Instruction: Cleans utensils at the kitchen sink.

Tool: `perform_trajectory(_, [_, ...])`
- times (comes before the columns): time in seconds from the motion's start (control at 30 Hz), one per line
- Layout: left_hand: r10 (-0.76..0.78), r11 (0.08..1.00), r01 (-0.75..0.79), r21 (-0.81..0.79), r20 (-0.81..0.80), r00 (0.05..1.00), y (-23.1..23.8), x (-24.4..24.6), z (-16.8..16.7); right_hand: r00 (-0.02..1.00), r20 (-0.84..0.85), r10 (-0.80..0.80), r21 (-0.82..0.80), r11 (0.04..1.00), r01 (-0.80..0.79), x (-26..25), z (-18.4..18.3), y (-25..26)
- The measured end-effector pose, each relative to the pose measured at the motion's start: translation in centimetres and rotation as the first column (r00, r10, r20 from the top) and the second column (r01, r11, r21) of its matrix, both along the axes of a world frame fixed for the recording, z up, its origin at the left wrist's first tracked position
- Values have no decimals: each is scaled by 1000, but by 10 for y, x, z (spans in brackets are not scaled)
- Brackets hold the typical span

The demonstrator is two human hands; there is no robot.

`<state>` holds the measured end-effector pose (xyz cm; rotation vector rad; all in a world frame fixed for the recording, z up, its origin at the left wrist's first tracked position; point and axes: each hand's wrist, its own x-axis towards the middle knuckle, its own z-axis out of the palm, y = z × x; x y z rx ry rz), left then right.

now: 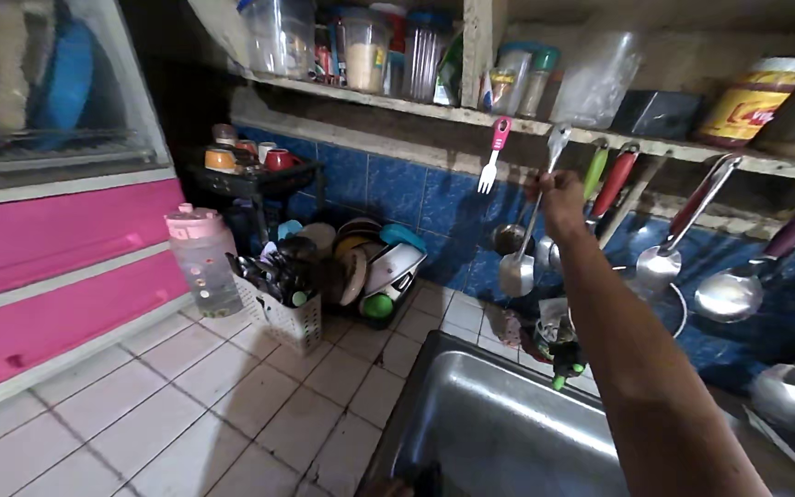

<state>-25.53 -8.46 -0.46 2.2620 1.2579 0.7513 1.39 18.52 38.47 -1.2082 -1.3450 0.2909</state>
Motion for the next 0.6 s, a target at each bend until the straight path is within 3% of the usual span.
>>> perform_trajectory(0.1, [38, 997, -39, -67, -9, 999, -5, 4, 9, 953, 251, -168, -94, 976, 197, -5, -12, -34])
perform_trajectory(0.17, [68, 991, -71, -114, -26, 997, -6, 6, 10, 903, 400, -159, -106, 970, 217, -6, -23, -64])
perform_trajectory(0.27, [7, 963, -12, -268, -20, 1000, 7, 6, 12, 863, 498, 82, -153, 988, -5, 4, -39, -111])
perform_trajectory(0.33, [-128, 879, 73, -472, -85, 988, 17, 13, 49, 810, 516, 280, -211, 958, -197, 10, -38, -155])
perform_trajectory(0.4, [-299, 848, 201, -491, -128, 946, 13, 28, 106, 750, 522, 405, -181, 913, -367, 19, -33, -209])
perform_trajectory(0.47, [-439, 879, 426, -214, -12, 898, 0, 41, 148, 725, 434, 535, -49, 817, -574, 32, -46, -260])
perform_trajectory(0.53, [-591, 795, 607, 13, 247, 768, -2, 57, 164, 704, 109, 701, 121, 694, -710, 36, -97, -302])
perform_trajectory(0.57, [-636, 713, 700, -26, 396, 663, 2, 64, 165, 666, -112, 738, 155, 675, -722, 34, -138, -317])
perform_trajectory(0.6, [-604, 632, 766, -121, 542, 584, 7, 69, 159, 664, -296, 686, 94, 713, -695, 31, -183, -328])
